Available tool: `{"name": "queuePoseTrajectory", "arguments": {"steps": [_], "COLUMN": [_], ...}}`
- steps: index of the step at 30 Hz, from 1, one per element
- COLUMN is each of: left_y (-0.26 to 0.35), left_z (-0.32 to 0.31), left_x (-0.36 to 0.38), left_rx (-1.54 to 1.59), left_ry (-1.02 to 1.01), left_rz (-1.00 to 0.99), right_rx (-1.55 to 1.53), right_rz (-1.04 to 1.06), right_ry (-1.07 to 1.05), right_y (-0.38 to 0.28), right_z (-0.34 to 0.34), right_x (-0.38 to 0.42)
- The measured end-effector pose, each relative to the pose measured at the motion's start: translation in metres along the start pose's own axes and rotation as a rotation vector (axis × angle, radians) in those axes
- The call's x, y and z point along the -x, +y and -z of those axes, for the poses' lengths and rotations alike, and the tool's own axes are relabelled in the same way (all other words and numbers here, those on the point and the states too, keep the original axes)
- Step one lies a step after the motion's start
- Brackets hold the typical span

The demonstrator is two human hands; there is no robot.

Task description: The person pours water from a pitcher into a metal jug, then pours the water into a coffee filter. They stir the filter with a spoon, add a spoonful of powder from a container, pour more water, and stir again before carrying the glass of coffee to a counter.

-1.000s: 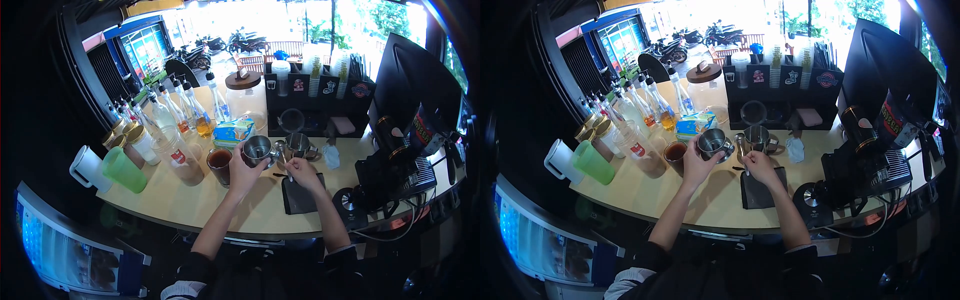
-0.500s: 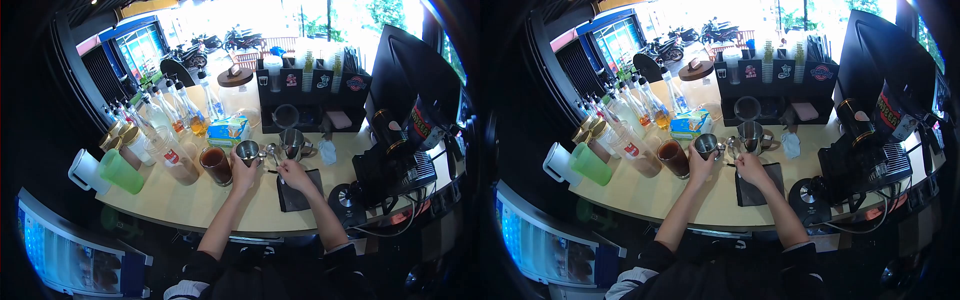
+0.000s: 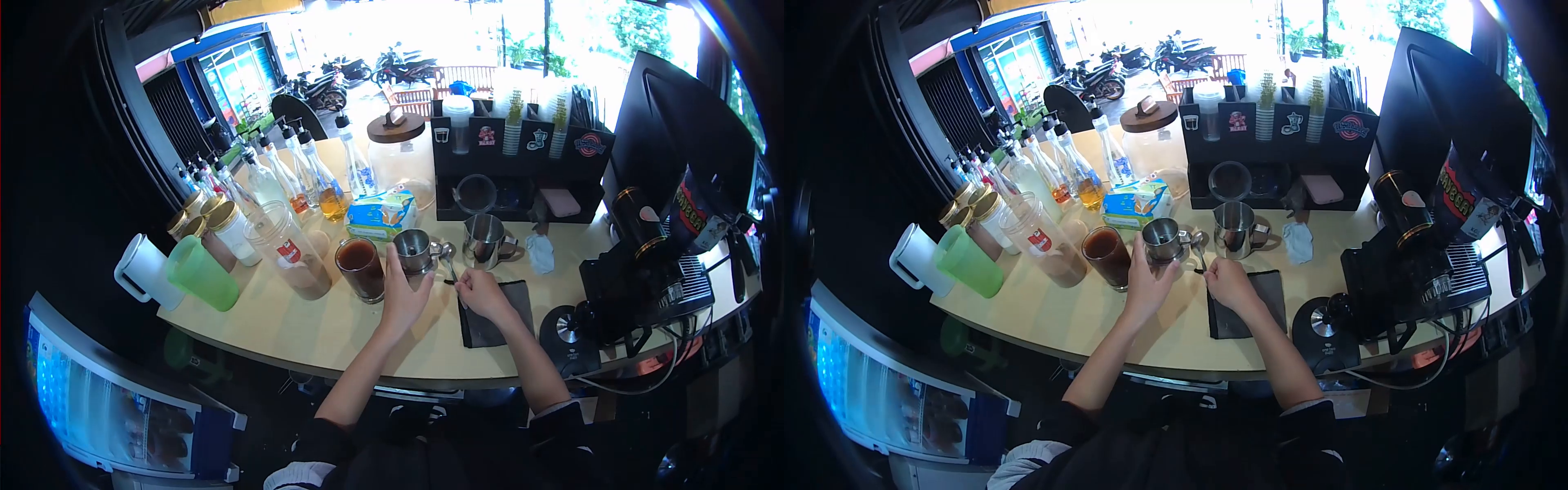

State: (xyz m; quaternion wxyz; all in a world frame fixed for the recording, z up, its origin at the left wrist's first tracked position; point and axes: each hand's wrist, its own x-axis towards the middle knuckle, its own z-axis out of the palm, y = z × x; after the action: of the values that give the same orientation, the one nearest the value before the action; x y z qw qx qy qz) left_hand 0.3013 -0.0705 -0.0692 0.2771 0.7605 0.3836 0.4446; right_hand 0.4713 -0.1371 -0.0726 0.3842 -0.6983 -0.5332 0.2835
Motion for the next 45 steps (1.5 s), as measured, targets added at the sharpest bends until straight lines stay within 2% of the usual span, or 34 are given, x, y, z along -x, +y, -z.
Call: {"name": "queuePoseTrajectory", "arguments": {"steps": [2, 4, 8, 11, 12, 14, 16, 18, 20, 22, 24, 29, 32, 34, 37, 45], "left_y": [0.013, 0.025, 0.043, 0.032, 0.027, 0.017, 0.002, -0.013, -0.025, -0.036, -0.051, -0.076, -0.077, -0.086, -0.098, -0.079], "left_z": [0.012, 0.027, 0.053, 0.066, 0.072, 0.085, 0.100, 0.112, 0.123, 0.127, 0.127, 0.126, 0.131, 0.129, 0.118, 0.136], "left_x": [0.007, 0.013, 0.014, 0.015, 0.016, 0.020, 0.023, 0.021, 0.019, 0.017, 0.011, -0.001, -0.012, -0.017, -0.015, -0.010], "left_rx": [-0.037, 0.116, 0.247, 0.232, 0.228, 0.231, 0.250, 0.430, 0.435, 0.463, 0.484, 0.533, 0.480, 0.419, 0.468, 0.412], "left_ry": [-0.021, -0.068, -0.034, 0.124, 0.131, 0.285, 0.278, 0.299, 0.209, 0.122, 0.075, -0.082, -0.103, -0.110, -0.060, -0.066], "left_rz": [-0.049, -0.150, -0.217, -0.419, -0.417, -0.421, -0.363, -0.173, -0.135, -0.069, -0.062, -0.035, -0.099, -0.179, -0.150, -0.199], "right_rx": [0.003, 0.004, 0.072, 0.078, 0.089, 0.040, -0.062, -0.007, -0.128, -0.118, -0.155, -0.236, -0.325, -0.397, -0.442, -0.434], "right_rz": [0.025, 0.050, 0.107, 0.146, 0.168, 0.192, 0.268, 0.327, 0.406, 0.373, 0.447, 0.420, 0.403, 0.402, 0.398, 0.377], "right_ry": [0.007, 0.014, 0.074, 0.113, 0.133, 0.162, 0.194, 0.199, 0.193, 0.164, 0.168, 0.259, 0.342, 0.278, 0.330, 0.430], "right_y": [0.000, -0.001, 0.002, 0.003, 0.001, -0.007, -0.014, -0.026, -0.042, -0.060, -0.081, -0.087, -0.088, -0.087, -0.099, -0.097], "right_z": [0.000, -0.001, -0.002, -0.003, -0.004, -0.008, -0.012, -0.020, -0.036, -0.055, -0.074, -0.118, -0.136, -0.145, -0.154, -0.163], "right_x": [0.001, 0.002, 0.003, 0.003, 0.003, 0.005, 0.006, 0.008, 0.010, 0.013, 0.015, -0.010, -0.020, -0.023, -0.020, -0.026]}}
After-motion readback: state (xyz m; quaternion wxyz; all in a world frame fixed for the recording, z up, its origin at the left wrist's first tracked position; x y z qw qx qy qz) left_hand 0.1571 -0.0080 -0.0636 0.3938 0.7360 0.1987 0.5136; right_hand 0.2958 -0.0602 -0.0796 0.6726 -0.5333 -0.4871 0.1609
